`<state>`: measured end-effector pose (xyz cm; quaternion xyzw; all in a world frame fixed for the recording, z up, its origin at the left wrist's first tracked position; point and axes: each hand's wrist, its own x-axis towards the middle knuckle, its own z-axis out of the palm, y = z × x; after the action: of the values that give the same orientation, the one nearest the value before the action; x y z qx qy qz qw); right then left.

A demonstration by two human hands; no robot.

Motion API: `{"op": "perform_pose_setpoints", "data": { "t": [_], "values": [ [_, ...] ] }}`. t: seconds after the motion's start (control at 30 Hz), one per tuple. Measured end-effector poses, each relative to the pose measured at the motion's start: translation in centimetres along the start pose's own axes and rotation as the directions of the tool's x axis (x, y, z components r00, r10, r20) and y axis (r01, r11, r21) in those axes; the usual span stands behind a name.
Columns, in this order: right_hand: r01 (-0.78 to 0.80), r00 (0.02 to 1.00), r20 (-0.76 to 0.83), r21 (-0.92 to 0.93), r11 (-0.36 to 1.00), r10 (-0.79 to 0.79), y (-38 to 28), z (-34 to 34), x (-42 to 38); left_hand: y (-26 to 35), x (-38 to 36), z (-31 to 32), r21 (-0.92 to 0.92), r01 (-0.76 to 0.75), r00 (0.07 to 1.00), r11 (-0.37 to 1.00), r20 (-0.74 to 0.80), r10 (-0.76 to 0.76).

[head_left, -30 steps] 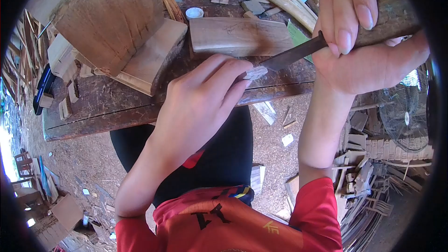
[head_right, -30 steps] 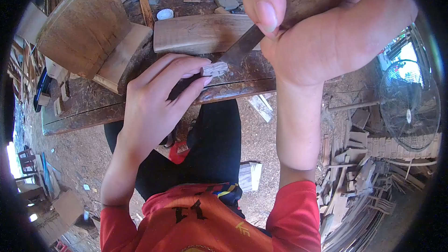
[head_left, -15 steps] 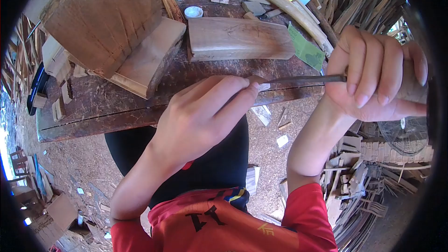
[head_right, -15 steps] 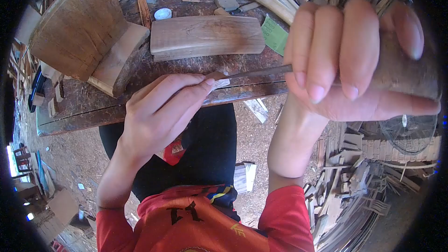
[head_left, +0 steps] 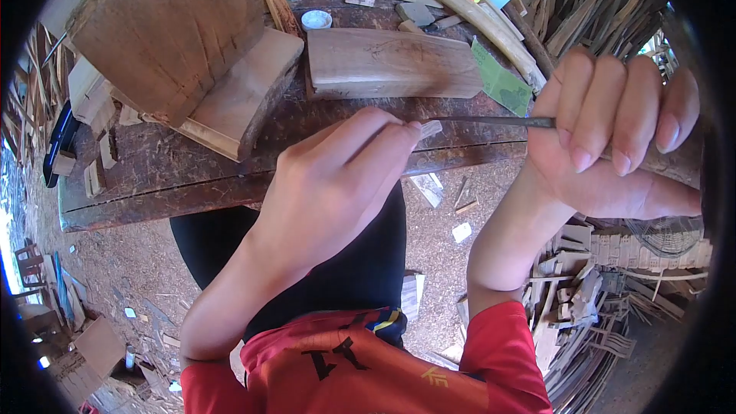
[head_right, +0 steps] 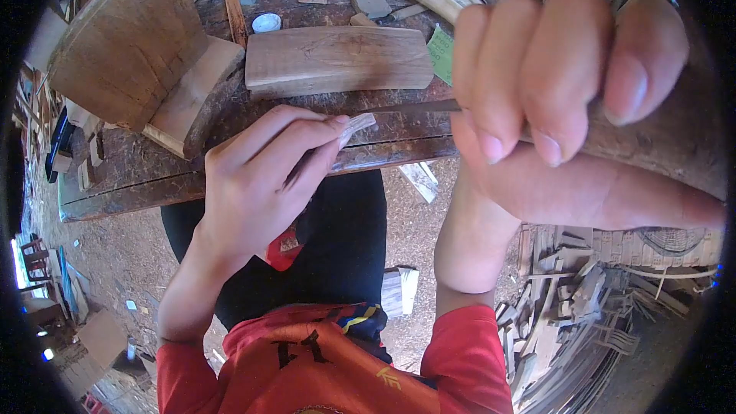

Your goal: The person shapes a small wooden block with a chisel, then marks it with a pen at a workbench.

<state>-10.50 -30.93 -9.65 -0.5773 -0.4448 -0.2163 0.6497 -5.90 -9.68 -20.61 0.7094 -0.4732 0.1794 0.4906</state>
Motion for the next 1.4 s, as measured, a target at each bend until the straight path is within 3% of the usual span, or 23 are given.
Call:
{"op": "perform_pose_setpoints", "data": {
  "t": [0.43,0.53,0.73,0.93,1.13,1.33,1.4],
  "values": [
    [-0.139,0.99,-0.028,0.029,0.99,0.14,-1.4,-1.7,2.8,1.0,1.5,-0.1,-0.031,0.001,1.0,1.0,-0.017,-0.001],
    [-0.11,0.992,-0.06,-0.026,0.994,0.108,0.8,-1.4,2.0,0.7,0.7,0.6,0.008,0.066,0.997,0.998,0.031,-0.066],
    [-0.109,0.993,-0.043,0.013,0.994,0.11,1.3,-1.3,2.5,0.6,0.9,0.5,-0.034,0.062,0.998,0.997,0.031,-0.061],
    [-0.089,0.993,-0.07,0.009,0.996,0.09,1.5,-1.2,2.4,0.4,1.0,0.4,0.068,0.048,0.998,0.996,0.037,-0.051],
    [-0.022,0.987,-0.158,-0.093,0.995,0.007,2.1,-0.6,2.3,0.8,1.1,0.5,-0.019,0.136,0.991,0.991,-0.006,-0.136],
    [-0.041,0.987,-0.159,-0.085,0.996,0.027,1.2,-1.4,2.7,1.0,1.9,0.5,-0.01,0.054,0.996,0.998,-0.075,-0.055],
    [-0.037,0.985,-0.17,-0.091,0.995,0.021,1.8,-1.2,2.4,0.4,1.2,1.0,-0.015,0.089,0.995,0.996,-0.047,-0.09]
  ]
}}
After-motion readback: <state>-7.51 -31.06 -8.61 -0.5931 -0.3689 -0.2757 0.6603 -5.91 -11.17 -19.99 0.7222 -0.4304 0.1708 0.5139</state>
